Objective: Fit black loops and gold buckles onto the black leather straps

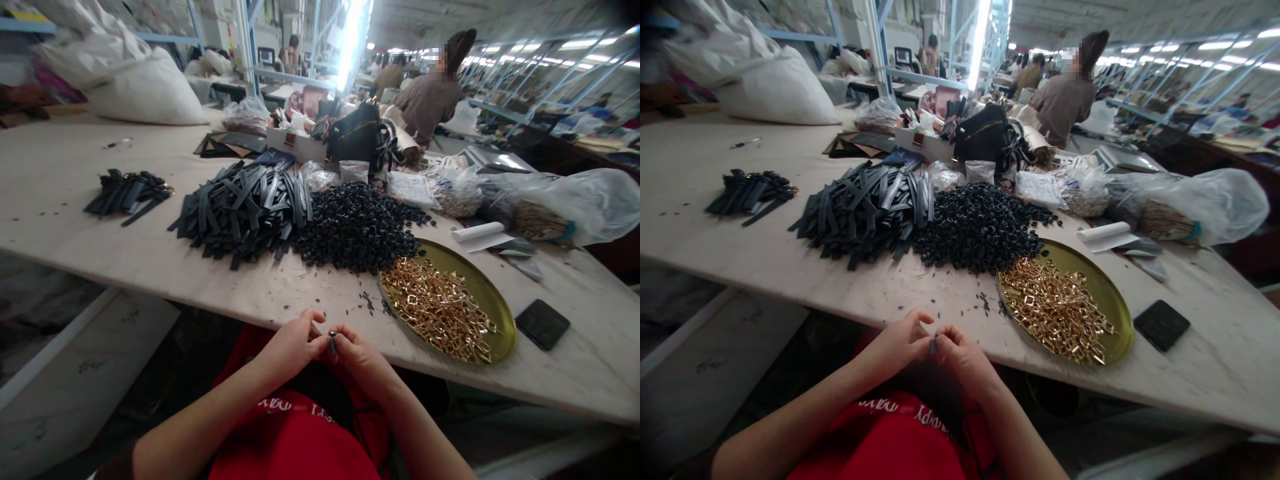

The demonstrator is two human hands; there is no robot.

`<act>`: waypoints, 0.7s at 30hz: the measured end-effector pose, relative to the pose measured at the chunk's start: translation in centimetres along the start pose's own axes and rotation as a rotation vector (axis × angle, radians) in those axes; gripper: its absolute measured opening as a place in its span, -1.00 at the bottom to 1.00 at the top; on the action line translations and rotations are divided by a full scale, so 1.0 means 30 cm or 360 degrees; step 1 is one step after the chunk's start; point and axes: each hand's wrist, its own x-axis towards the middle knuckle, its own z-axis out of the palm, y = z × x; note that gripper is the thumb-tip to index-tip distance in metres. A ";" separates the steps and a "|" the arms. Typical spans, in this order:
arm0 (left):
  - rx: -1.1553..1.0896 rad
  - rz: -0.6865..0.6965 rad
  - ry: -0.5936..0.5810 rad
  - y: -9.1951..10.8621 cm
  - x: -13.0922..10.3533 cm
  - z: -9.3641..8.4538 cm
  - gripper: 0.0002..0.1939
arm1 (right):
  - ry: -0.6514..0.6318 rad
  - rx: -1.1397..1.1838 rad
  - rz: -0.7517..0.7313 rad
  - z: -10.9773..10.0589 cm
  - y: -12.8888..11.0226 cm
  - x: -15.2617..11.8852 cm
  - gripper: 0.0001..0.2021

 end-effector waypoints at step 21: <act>-0.0662 -0.0242 -0.0306 -0.032 0.001 -0.016 -0.77 | 0.0322 -0.0491 -0.0231 0.002 -0.014 0.021 -0.63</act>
